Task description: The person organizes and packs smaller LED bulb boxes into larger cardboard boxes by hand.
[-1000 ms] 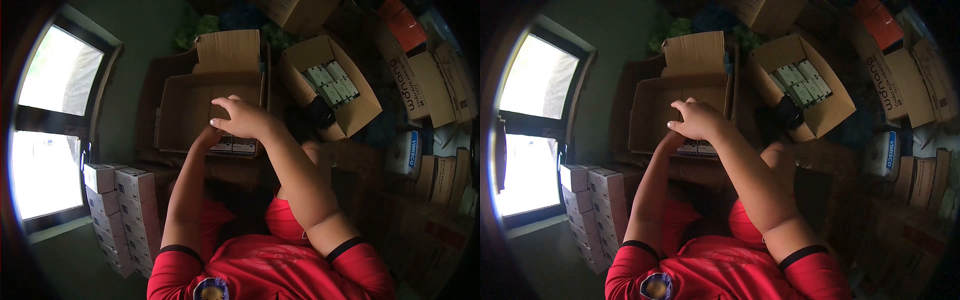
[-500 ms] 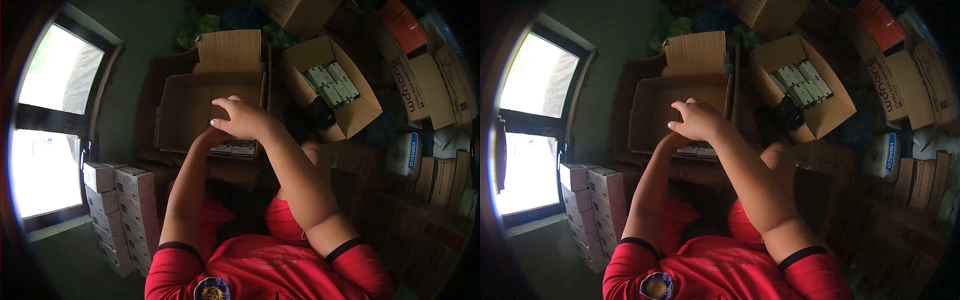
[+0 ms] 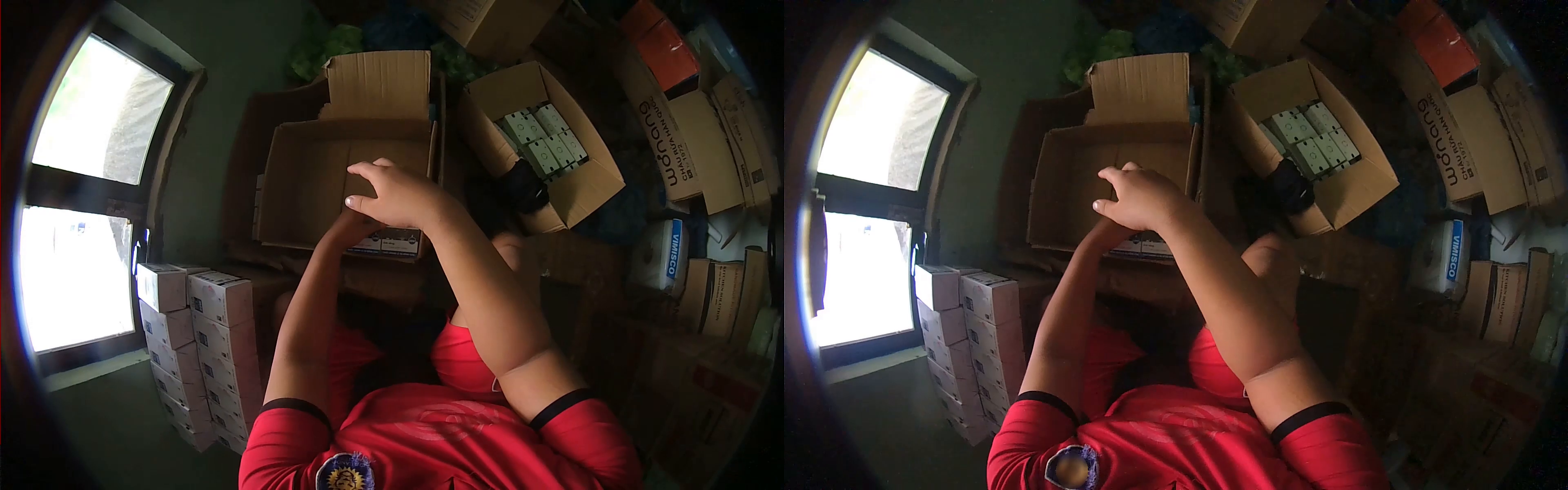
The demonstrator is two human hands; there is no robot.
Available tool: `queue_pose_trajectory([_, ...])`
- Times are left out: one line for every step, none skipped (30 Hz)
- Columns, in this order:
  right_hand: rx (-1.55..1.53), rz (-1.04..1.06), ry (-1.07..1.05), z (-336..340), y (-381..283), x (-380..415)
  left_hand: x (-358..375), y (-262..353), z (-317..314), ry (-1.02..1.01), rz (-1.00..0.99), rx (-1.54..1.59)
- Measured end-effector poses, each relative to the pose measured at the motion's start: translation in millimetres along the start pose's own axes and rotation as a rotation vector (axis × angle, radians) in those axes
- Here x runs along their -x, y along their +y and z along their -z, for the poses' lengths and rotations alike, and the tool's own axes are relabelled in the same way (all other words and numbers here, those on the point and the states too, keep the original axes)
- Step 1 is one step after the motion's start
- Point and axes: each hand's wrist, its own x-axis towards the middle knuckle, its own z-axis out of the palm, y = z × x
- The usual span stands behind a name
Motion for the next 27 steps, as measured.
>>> queue_pose_trajectory([0.001, -0.007, -0.018, 2, 0, 1, 2, 3, 2, -0.012, 0.008, 0.01])
queue_pose_trajectory([0.001, -0.014, -0.036, 4, -2, 2, 6, 13, 4, 0.003, 0.049, 0.032])
queue_pose_trajectory([-0.003, -0.019, -0.042, 5, -3, 3, 10, 26, 6, 0.017, 0.091, 0.053])
queue_pose_trajectory([-0.007, -0.024, -0.048, 6, -3, 4, 13, 33, 8, 0.031, 0.132, 0.074])
queue_pose_trajectory([-0.013, -0.028, -0.053, 7, -3, 5, 13, 29, 10, 0.043, 0.112, 0.009])
queue_pose_trajectory([-0.017, -0.036, -0.05, 9, -3, 5, 13, 25, 14, 0.056, 0.09, -0.055])
queue_pose_trajectory([-0.021, -0.042, -0.048, 10, -2, 4, 12, 22, 16, 0.071, 0.069, -0.118])
queue_pose_trajectory([-0.025, -0.046, -0.05, 10, -2, 3, 20, 41, 18, 0.16, -0.059, -0.155])
queue_pose_trajectory([-0.022, -0.011, -0.032, 10, 4, 0, 40, 80, 20, 0.257, -0.181, -0.194])
queue_pose_trajectory([-0.02, 0.04, -0.023, 7, 9, -5, 62, 114, 24, 0.367, -0.297, -0.243])
queue_pose_trajectory([-0.022, 0.089, 0.01, 3, 12, -7, 83, 131, 26, 0.338, -0.286, -0.256])
queue_pose_trajectory([-0.038, 0.113, 0.014, 2, 12, -11, 105, 146, 31, 0.322, -0.264, -0.276])
queue_pose_trajectory([-0.015, 0.131, 0.019, -3, 16, -17, 130, 167, 38, 0.278, -0.307, -0.269])
queue_pose_trajectory([-0.011, 0.163, 0.025, -4, 16, -20, 154, 187, 46, 0.241, -0.344, -0.262])
queue_pose_trajectory([-0.111, 0.16, -0.011, -3, 9, -20, 181, 200, 57, 0.207, -0.32, -0.244])
queue_pose_trajectory([-0.129, 0.185, -0.029, -6, 11, -24, 207, 211, 66, 0.178, -0.3, -0.219])
queue_pose_trajectory([-0.145, 0.156, -0.052, -9, 13, -27, 235, 223, 73, 0.239, -0.32, -0.238])
queue_pose_trajectory([-0.15, 0.081, -0.072, -8, 4, -21, 263, 229, 85, 0.316, -0.29, -0.277])
queue_pose_trajectory([-0.128, 0.058, -0.1, -10, 5, -21, 292, 235, 102, 0.378, -0.268, -0.314])
queue_pose_trajectory([-0.073, -0.02, -0.123, -11, 0, -18, 320, 238, 116, 0.43, -0.249, -0.347])
queue_pose_trajectory([-0.043, -0.005, -0.14, -14, 6, -18, 349, 242, 127, 0.626, -0.19, -0.388])
queue_pose_trajectory([0.016, -0.037, -0.159, -13, 2, -14, 377, 243, 138, 0.814, -0.131, -0.428])
queue_pose_trajectory([0.027, 0.0, -0.166, -18, 16, -16, 406, 228, 153, 0.981, -0.186, -0.455])
queue_pose_trajectory([0.104, 0.001, -0.173, -18, 15, -13, 437, 227, 164, 1.151, -0.149, -0.574])
queue_pose_trajectory([0.118, -0.016, -0.182, -20, 15, -9, 467, 221, 170, 1.371, -0.003, -0.728])
queue_pose_trajectory([0.133, -0.037, -0.187, -21, 15, -7, 500, 214, 175, 1.499, 0.06, -0.704])
queue_pose_trajectory([0.152, -0.044, -0.189, -21, 17, -5, 531, 203, 178, 1.64, 0.168, -0.741])
